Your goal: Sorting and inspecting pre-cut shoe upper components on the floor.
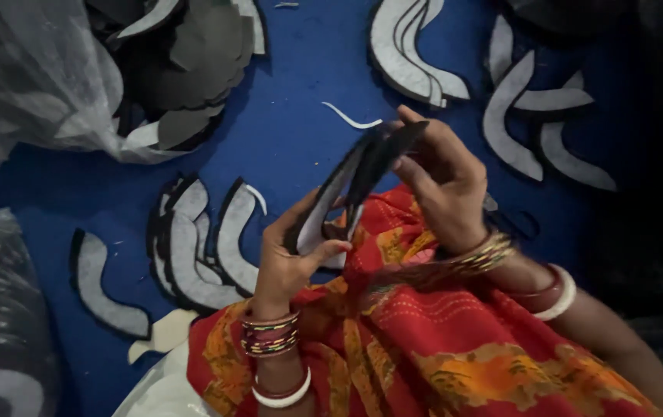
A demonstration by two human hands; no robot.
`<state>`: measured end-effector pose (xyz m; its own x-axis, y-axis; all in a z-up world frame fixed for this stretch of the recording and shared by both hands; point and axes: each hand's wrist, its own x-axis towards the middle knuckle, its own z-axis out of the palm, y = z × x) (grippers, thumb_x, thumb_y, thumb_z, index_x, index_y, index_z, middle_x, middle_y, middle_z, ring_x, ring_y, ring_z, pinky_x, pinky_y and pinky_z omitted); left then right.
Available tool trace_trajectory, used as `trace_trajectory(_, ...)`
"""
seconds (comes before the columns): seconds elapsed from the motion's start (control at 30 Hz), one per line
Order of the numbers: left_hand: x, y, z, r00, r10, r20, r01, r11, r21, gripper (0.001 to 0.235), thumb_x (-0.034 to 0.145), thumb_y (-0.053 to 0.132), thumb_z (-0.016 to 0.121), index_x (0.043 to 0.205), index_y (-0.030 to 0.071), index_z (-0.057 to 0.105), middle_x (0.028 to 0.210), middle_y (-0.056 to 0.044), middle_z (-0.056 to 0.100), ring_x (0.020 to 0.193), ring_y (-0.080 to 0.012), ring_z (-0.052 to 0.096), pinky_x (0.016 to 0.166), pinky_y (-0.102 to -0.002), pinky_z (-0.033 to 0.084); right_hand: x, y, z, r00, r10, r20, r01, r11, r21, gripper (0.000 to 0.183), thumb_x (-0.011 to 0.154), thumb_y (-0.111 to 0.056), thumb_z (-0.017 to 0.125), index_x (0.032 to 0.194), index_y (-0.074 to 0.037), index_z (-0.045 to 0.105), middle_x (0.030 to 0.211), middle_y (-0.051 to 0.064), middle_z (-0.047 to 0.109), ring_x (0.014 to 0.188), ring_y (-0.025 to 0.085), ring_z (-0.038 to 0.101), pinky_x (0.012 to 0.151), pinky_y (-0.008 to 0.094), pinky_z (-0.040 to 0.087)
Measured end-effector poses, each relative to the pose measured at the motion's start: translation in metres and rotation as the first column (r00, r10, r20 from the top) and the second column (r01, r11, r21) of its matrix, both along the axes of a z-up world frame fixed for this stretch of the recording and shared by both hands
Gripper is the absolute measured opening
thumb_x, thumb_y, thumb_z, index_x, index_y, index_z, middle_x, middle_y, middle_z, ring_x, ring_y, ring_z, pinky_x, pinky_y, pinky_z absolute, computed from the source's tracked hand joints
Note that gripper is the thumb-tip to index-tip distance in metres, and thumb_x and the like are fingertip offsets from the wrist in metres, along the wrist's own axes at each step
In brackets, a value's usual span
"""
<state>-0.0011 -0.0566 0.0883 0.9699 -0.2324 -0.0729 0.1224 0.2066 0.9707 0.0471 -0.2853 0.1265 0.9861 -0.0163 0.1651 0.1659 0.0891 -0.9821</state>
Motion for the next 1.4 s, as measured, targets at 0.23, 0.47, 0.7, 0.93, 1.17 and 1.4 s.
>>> trace_trajectory(0.23, -0.01, 0.033, -0.052, 0.999, 0.038, -0.021, -0.035, 0.99, 0.135, 0.047, 0.095, 0.026, 0.08, 0.132, -0.001, 0.069, 0.113, -0.013, 0.078, 0.096, -0.0235, 0.076, 0.083, -0.039, 0.062, 0.039, -0.05, -0.007, 0.99, -0.081, -0.117, 0.075, 0.996, -0.057, 0.018, 0.102, -0.001, 0.075, 0.118, 0.001, 0.066, 0.106, 0.008, 0.07, 0.096, 0.013, 0.069, 0.086, 0.028, 0.06)
trace_trajectory(0.47, -0.037, 0.078, -0.117, 0.843, -0.042, 0.536, -0.444, 0.507, 0.739, 0.061, 0.079, -0.003, 0.062, 0.137, 0.013, 0.059, 0.145, -0.029, 0.048, 0.127, -0.0483, 0.054, 0.103, -0.046, 0.047, 0.174, -0.163, -0.076, 0.946, -0.262, 0.19, 0.314, 0.886, -0.341, 0.017, 0.107, -0.021, 0.071, 0.111, -0.003, 0.071, 0.094, 0.006, 0.073, 0.081, 0.017, 0.071, 0.068, 0.033, 0.058)
trace_trajectory(0.7, 0.004, 0.009, -0.002, 0.92, 0.339, -0.195, -0.337, 0.94, 0.048, 0.071, 0.099, 0.047, 0.067, 0.148, -0.001, 0.05, 0.137, -0.017, 0.064, 0.116, -0.021, 0.062, 0.092, -0.031, 0.051, 0.077, -0.226, -0.176, 0.9, -0.386, -0.204, -0.134, 0.202, -0.97, 0.035, 0.099, -0.039, 0.073, 0.11, -0.005, 0.074, 0.099, 0.018, 0.073, 0.089, 0.034, 0.071, 0.08, 0.047, 0.056)
trace_trajectory(0.93, 0.005, 0.007, -0.003, 0.966, 0.249, -0.066, -0.25, 0.968, -0.016, 0.075, 0.101, 0.053, 0.068, 0.148, -0.004, 0.052, 0.134, -0.012, 0.068, 0.114, -0.0196, 0.063, 0.096, -0.031, 0.052, 0.012, -0.22, -0.203, 0.948, -0.291, 0.125, 0.179, 0.17, -0.969, 0.064, 0.075, -0.041, 0.087, 0.124, -0.003, 0.073, 0.124, 0.019, 0.07, 0.115, 0.036, 0.063, 0.096, 0.044, 0.055)
trace_trajectory(1.17, -0.001, 0.021, -0.014, 0.95, 0.191, 0.246, -0.237, 0.956, 0.174, 0.052, 0.109, 0.037, 0.056, 0.142, -0.003, 0.055, 0.139, -0.012, 0.067, 0.126, -0.0269, 0.063, 0.113, -0.036, 0.043, 0.022, -0.234, -0.136, 0.881, -0.434, -0.189, -0.089, 0.242, -0.966, 0.027, 0.108, -0.022, 0.065, 0.126, -0.002, 0.071, 0.121, 0.016, 0.071, 0.104, 0.029, 0.069, 0.089, 0.041, 0.056)
trace_trajectory(1.4, 0.005, 0.019, -0.023, 0.949, 0.102, 0.299, -0.14, 0.984, 0.107, 0.055, 0.109, -0.002, 0.05, 0.151, 0.034, 0.056, 0.142, -0.014, 0.067, 0.133, -0.0352, 0.063, 0.111, -0.04, 0.049, -0.001, -0.053, 0.021, 0.897, 0.044, -0.44, -0.186, 0.941, -0.284, 0.029, 0.096, -0.013, 0.072, 0.123, -0.002, 0.069, 0.109, 0.004, 0.072, 0.095, 0.01, 0.067, 0.085, 0.026, 0.054)
